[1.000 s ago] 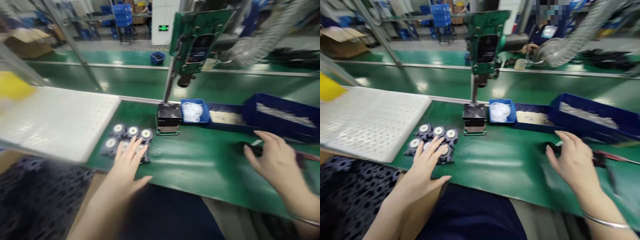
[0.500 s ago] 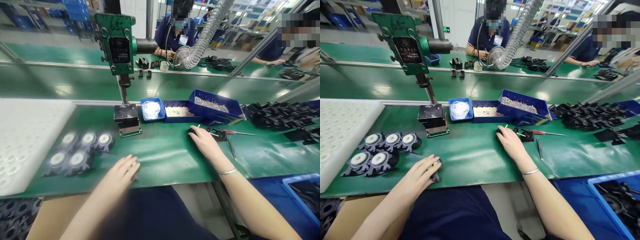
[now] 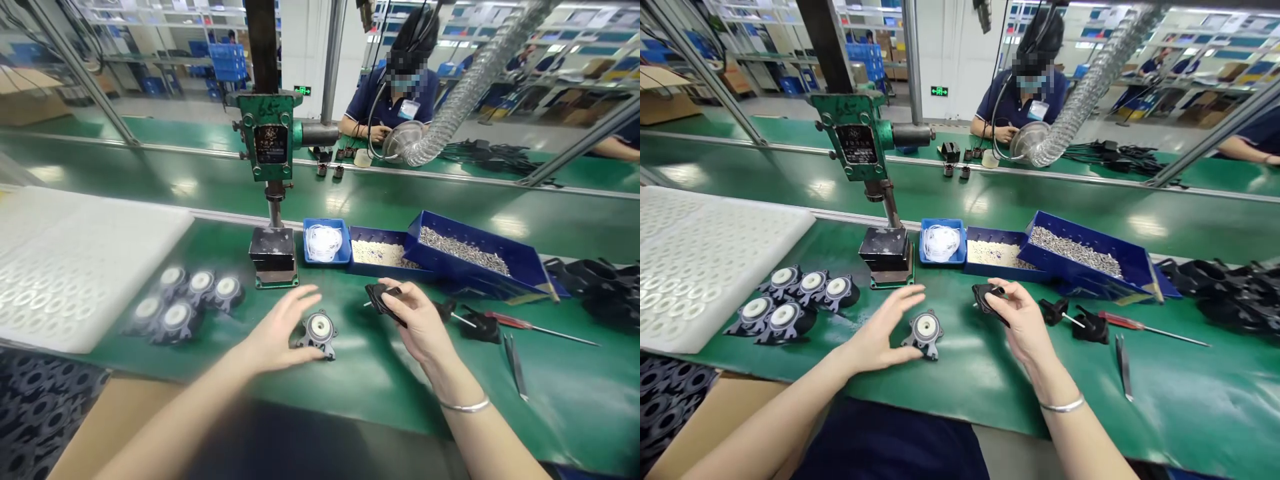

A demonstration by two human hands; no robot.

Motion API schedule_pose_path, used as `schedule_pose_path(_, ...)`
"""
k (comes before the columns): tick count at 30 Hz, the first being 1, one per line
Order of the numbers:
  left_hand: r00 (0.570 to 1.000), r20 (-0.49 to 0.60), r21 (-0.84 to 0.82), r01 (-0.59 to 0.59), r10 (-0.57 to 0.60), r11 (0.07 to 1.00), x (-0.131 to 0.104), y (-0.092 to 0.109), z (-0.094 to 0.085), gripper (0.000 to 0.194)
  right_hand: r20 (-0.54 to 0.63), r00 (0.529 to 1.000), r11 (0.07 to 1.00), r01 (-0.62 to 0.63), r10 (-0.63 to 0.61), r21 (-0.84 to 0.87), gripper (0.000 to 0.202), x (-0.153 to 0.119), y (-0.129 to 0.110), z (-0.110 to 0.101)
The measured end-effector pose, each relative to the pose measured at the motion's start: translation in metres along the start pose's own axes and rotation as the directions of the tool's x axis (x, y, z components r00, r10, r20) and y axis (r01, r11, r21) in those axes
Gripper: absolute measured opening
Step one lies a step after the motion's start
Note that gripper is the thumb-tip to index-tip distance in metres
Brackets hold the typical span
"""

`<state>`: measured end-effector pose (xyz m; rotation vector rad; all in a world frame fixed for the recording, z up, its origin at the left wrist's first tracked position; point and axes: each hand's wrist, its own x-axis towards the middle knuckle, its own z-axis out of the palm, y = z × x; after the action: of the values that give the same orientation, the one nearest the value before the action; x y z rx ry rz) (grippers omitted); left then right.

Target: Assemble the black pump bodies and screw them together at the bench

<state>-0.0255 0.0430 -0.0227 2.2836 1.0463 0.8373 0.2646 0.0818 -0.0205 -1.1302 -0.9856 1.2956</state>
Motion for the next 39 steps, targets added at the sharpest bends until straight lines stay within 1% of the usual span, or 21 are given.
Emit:
schedule_pose_path(1,0.995,-0.103,0.047,0.015,-0.010,0.999,0.005,-0.003,-0.010,0.081,0.023,0.998,0.997,-0.052,0.051,0.052,0.026,0.004,0.000,0.005)
schedule_pose_path(2,0.979,-0.202,0.115,0.049,-0.025,0.992,0.011,-0.007,-0.022,0.075,0.053,0.995,0.992,-0.094,0.090,0.086,0.024,0.009,0.001,0.009)
schedule_pose_path(3,0.959,-0.278,0.205,0.108,-0.048,0.973,0.019,-0.012,-0.036,0.070,0.081,0.990,0.987,-0.125,0.116,0.105,0.023,0.012,0.003,0.013)
schedule_pose_path(4,0.951,-0.300,0.304,0.166,-0.071,0.938,0.029,-0.019,-0.049,0.071,0.106,0.985,0.983,-0.147,0.135,0.112,0.022,0.016,0.005,0.016)
schedule_pose_path(5,0.961,-0.260,0.391,0.189,-0.089,0.901,0.040,-0.027,-0.063,0.075,0.125,0.981,0.980,-0.165,0.151,0.113,0.022,0.018,0.008,0.019)
schedule_pose_path(7,0.984,-0.110,0.494,0.174,-0.137,0.852,0.063,-0.043,-0.085,0.083,0.148,0.971,0.974,-0.202,0.186,0.104,0.024,0.022,0.017,0.023)
schedule_pose_path(8,0.985,-0.029,0.511,0.161,-0.170,0.845,0.074,-0.051,-0.094,0.085,0.154,0.967,0.971,-0.219,0.202,0.101,0.025,0.022,0.022,0.024)
schedule_pose_path(10,0.966,0.113,0.519,0.140,-0.231,0.843,0.093,-0.061,-0.104,0.091,0.165,0.959,0.964,-0.247,0.229,0.099,0.025,0.021,0.030,0.022)
schedule_pose_path(11,0.955,0.155,0.527,0.136,-0.252,0.839,0.100,-0.063,-0.106,0.092,0.170,0.957,0.961,-0.256,0.237,0.101,0.025,0.021,0.032,0.021)
schedule_pose_path(12,0.946,0.175,0.540,0.140,-0.273,0.830,0.105,-0.064,-0.106,0.093,0.176,0.955,0.959,-0.261,0.240,0.107,0.024,0.020,0.034,0.019)
schedule_pose_path(14,0.936,0.156,0.574,0.173,-0.314,0.800,0.110,-0.062,-0.103,0.094,0.187,0.954,0.956,-0.262,0.235,0.130,0.024,0.019,0.033,0.014)
schedule_pose_path(16,0.930,0.113,0.599,0.216,-0.349,0.771,0.109,-0.060,-0.099,0.093,0.202,0.953,0.953,-0.258,0.225,0.157,0.023,0.018,0.030,0.012)
schedule_pose_path(18,0.926,0.094,0.611,0.236,-0.365,0.756,0.108,-0.058,-0.096,0.093,0.225,0.950,0.949,-0.260,0.219,0.176,0.023,0.019,0.028,0.011)
schedule_pose_path(23,0.927,0.136,0.606,0.203,-0.351,0.769,0.109,-0.056,-0.098,0.092,0.270,0.937,0.945,-0.274,0.220,0.181,0.023,0.017,0.031,0.016)
schedule_pose_path(26,0.925,0.128,0.606,0.212,-0.357,0.767,0.111,-0.054,-0.097,0.091,0.278,0.935,0.947,-0.272,0.218,0.170,0.021,0.015,0.035,0.018)
schedule_pose_path(31,0.920,0.086,0.623,0.250,-0.383,0.741,0.110,-0.053,-0.094,0.091,0.254,0.949,0.954,-0.237,0.187,0.182,0.019,0.015,0.039,0.014)
schedule_pose_path(34,0.918,0.101,0.622,0.243,-0.384,0.745,0.111,-0.053,-0.095,0.092,0.250,0.953,0.955,-0.225,0.174,0.195,0.020,0.016,0.040,0.012)
schedule_pose_path(39,0.918,0.130,0.612,0.223,-0.374,0.759,0.112,-0.052,-0.098,0.092,0.260,0.947,0.951,-0.241,0.187,0.195,0.023,0.017,0.039,0.014)
